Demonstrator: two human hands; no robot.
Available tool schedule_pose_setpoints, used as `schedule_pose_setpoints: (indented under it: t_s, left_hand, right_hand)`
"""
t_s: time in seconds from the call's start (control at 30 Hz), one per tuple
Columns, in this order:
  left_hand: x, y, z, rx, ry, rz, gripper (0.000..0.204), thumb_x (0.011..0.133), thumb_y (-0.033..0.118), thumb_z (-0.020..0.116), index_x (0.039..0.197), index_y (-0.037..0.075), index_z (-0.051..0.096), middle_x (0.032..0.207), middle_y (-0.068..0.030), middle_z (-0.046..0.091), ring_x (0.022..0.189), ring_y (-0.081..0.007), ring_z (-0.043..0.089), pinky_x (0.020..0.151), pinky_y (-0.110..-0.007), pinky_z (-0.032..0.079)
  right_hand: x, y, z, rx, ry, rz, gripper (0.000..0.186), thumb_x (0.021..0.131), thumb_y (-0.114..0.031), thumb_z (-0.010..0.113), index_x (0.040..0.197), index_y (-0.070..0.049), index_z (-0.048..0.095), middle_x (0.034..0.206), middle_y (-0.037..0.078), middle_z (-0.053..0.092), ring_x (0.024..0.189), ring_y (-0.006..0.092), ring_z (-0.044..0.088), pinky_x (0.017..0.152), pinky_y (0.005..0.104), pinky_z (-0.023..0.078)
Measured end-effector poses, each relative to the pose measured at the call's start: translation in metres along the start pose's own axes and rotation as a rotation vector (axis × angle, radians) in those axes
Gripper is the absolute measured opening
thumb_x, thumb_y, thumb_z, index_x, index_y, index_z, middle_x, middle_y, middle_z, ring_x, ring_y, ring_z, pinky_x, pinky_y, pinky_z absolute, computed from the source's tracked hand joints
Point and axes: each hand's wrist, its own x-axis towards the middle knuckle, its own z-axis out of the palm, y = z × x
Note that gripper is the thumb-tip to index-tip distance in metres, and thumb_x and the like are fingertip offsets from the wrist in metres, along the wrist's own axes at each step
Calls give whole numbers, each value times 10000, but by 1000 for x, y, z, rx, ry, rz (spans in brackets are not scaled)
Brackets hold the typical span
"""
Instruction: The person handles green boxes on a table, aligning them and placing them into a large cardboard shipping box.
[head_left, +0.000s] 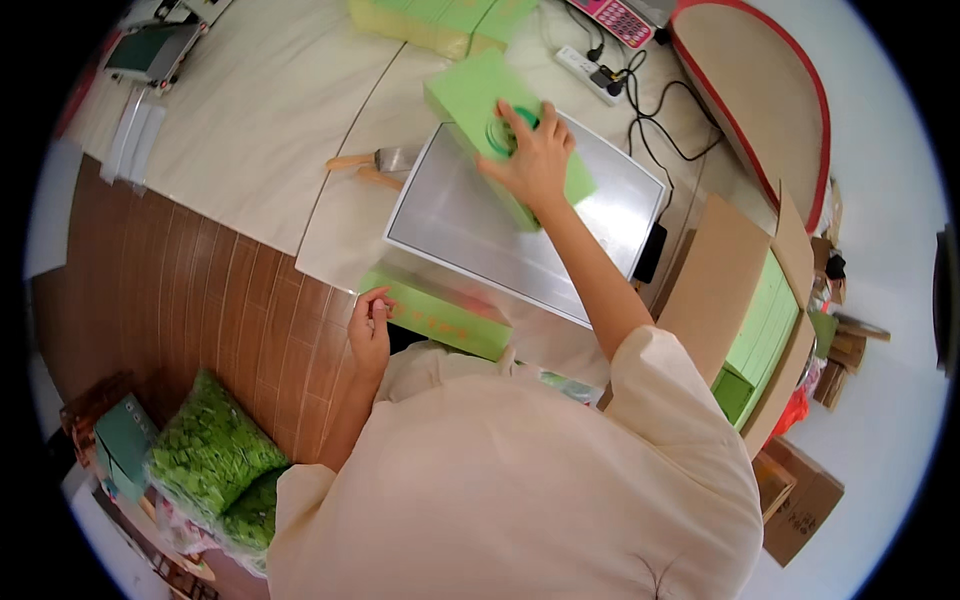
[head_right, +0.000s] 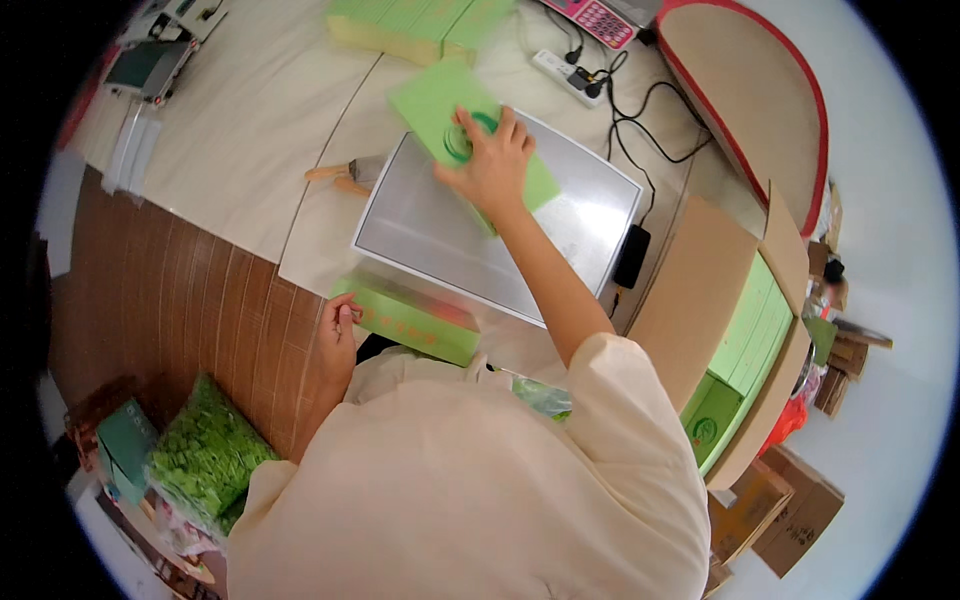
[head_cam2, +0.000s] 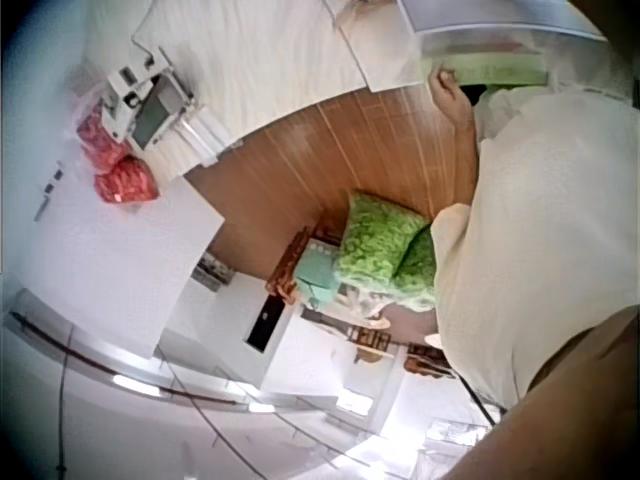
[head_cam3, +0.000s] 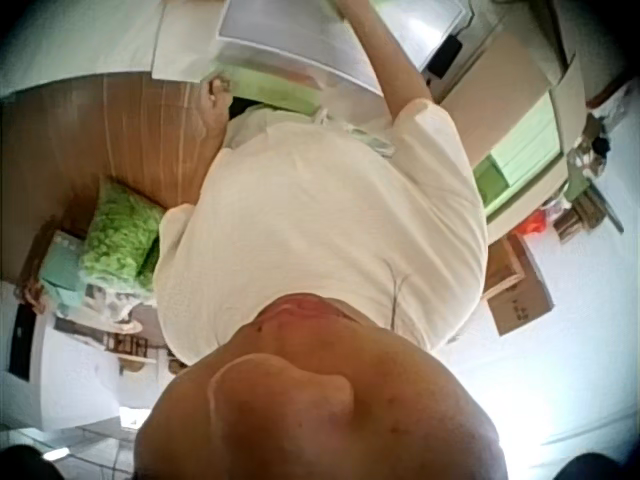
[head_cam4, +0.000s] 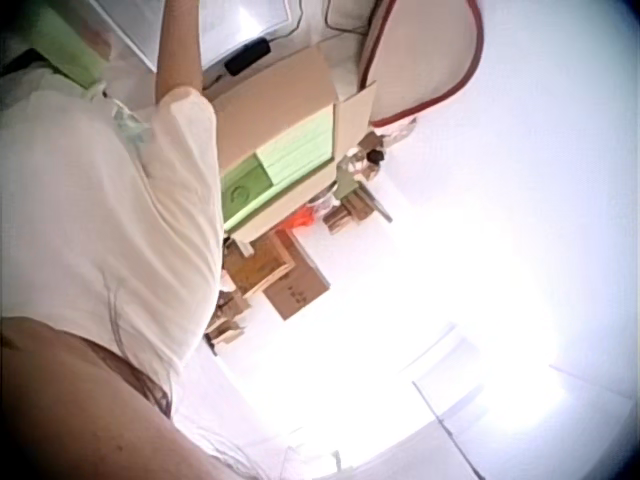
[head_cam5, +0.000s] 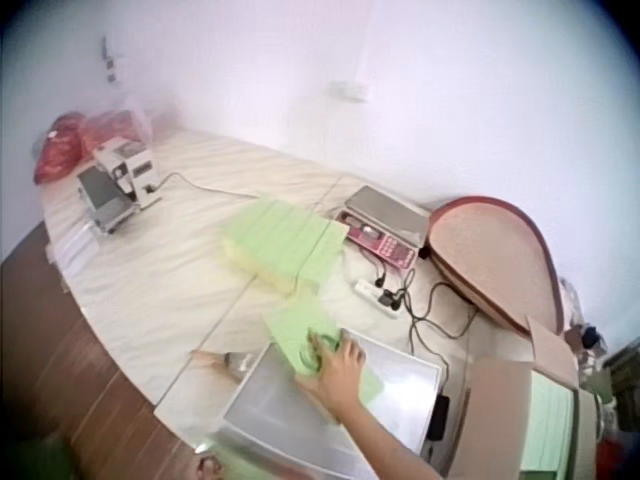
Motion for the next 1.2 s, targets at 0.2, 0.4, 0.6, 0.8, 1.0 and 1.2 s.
schedule_pose_setpoints:
  t_s: [0.2,0.4,0.6,0.8,1.0,1.2]
  left_hand:
    - [-25,-11,-21,-15,82,-62,216,982,121,429,1144,27,537,912,-44,568,799,-99,515,729,-233,440]
    - [-43,-23,-22,-27,33,-20,212,983,123,433,1140,23,535,901,-36,558,803,-96,515,736,-230,457]
    - [-39,-18,-23,-39,57,52,208,974,115,444,1117,18,560,890,-38,577,778,-89,521,700,-229,451]
    - [-15,-13,-15,-116,21,95,209,962,119,465,1119,27,568,860,-39,617,746,-93,546,700,-232,445]
    - [14,33,34,-180,-303,88,243,960,163,492,1169,48,538,947,-51,624,865,-113,571,782,-255,444]
    - [9,111,110,-369,-924,-210,574,964,392,469,1393,44,316,1314,-101,480,1206,-186,452,1010,-336,356]
  right_hand:
    - [46,-7,41,20,184,-24,671,508,-458,753,1135,-273,604,1199,226,424,989,396,435,899,487,321]
    - [35,-8,37,55,285,50,646,515,-473,766,1108,-268,610,1214,219,418,1039,398,412,932,476,295]
    - [-40,-1,5,45,209,81,670,535,-434,763,1165,-267,606,1280,230,384,1119,417,380,977,506,271]
    - [-149,3,-64,-44,-44,203,779,553,-411,768,1284,-258,548,1341,239,343,1160,454,366,985,542,283]
    - [-200,13,-151,1253,-160,935,732,760,-384,671,1377,-77,426,1225,98,516,1102,223,506,961,352,398]
    - [-267,44,-133,1702,180,768,502,893,-461,516,1242,-100,532,1084,64,617,887,170,602,739,303,516]
